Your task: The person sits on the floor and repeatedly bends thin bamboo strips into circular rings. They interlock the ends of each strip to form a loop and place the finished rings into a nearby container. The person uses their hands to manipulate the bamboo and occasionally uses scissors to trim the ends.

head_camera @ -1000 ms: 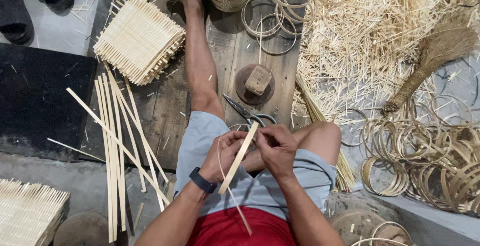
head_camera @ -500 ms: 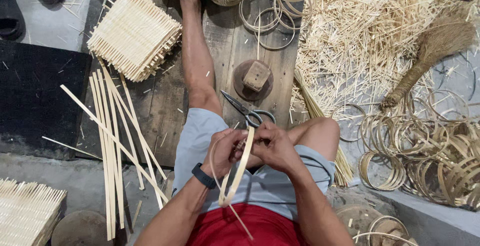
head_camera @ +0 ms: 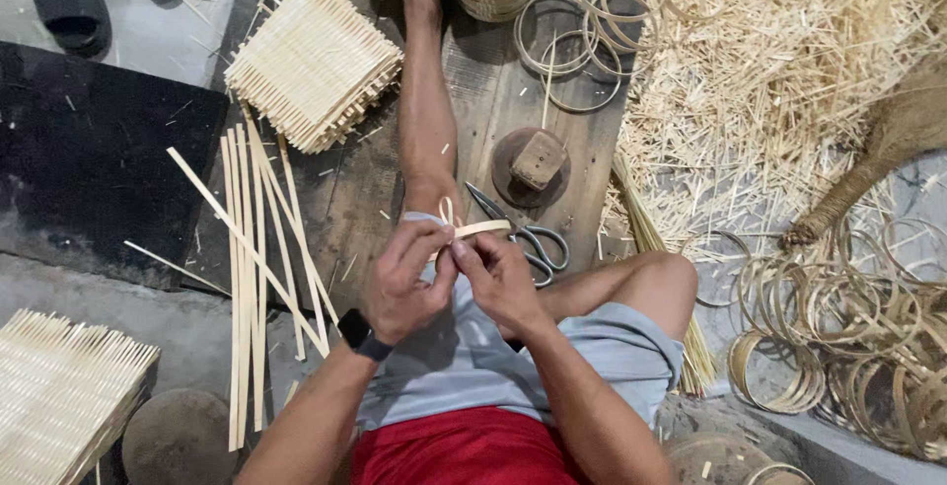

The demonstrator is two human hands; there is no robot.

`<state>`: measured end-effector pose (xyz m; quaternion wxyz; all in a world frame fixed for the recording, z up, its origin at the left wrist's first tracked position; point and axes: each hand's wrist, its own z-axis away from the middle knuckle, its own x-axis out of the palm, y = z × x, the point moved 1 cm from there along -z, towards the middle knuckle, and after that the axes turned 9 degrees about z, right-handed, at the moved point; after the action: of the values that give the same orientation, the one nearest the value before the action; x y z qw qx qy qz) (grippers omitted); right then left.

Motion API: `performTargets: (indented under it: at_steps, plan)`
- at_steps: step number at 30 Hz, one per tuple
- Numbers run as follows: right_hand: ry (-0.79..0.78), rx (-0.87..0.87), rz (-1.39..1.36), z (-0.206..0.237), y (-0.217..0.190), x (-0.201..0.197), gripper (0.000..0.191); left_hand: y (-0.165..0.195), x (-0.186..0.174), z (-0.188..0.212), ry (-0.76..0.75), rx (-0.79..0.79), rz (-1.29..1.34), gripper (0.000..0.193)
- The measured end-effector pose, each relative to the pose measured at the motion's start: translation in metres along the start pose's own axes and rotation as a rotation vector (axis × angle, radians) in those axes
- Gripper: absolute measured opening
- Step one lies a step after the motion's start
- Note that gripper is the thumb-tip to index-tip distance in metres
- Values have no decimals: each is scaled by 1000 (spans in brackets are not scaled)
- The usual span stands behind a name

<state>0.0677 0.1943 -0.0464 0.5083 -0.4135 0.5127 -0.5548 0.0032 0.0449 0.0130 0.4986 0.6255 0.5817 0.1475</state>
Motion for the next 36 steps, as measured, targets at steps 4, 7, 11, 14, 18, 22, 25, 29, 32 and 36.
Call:
performTargets:
  at_steps: [4, 7, 11, 14, 18, 22, 25, 29, 32, 36]
  plan:
    - [-44, 1, 182, 5, 6, 9, 31, -1, -14, 6, -66, -45, -115, 32]
    - [-46, -29, 268, 20, -2, 5, 35, -6, -15, 9, -71, -2, -138, 34]
    - [-190, -226, 344, 50, -27, 6, 41, -14, -18, 5, 21, -53, -124, 29]
    - [-165, -156, 326, 69, -42, -1, 36, -10, -17, -1, -37, 9, -103, 26]
    - [-173, -125, 233, 77, -43, -20, 30, -1, -22, -12, -17, -114, -30, 19]
    - [-204, -281, 276, 77, -39, -16, 31, 2, -26, -16, -8, -252, 190, 18]
    - [-225, -382, 248, 77, -57, -19, 23, 1, -23, -10, -103, -100, 13, 17]
    - [323, -541, -262, 68, -103, -86, 10, -6, -25, 8, -113, 140, -253, 18]
    - [461, -655, -272, 68, -121, -135, 6, -18, -43, 20, 62, -157, -89, 15]
    - [383, -374, 215, 52, -104, -117, 18, -40, -35, 16, 156, -580, 439, 17]
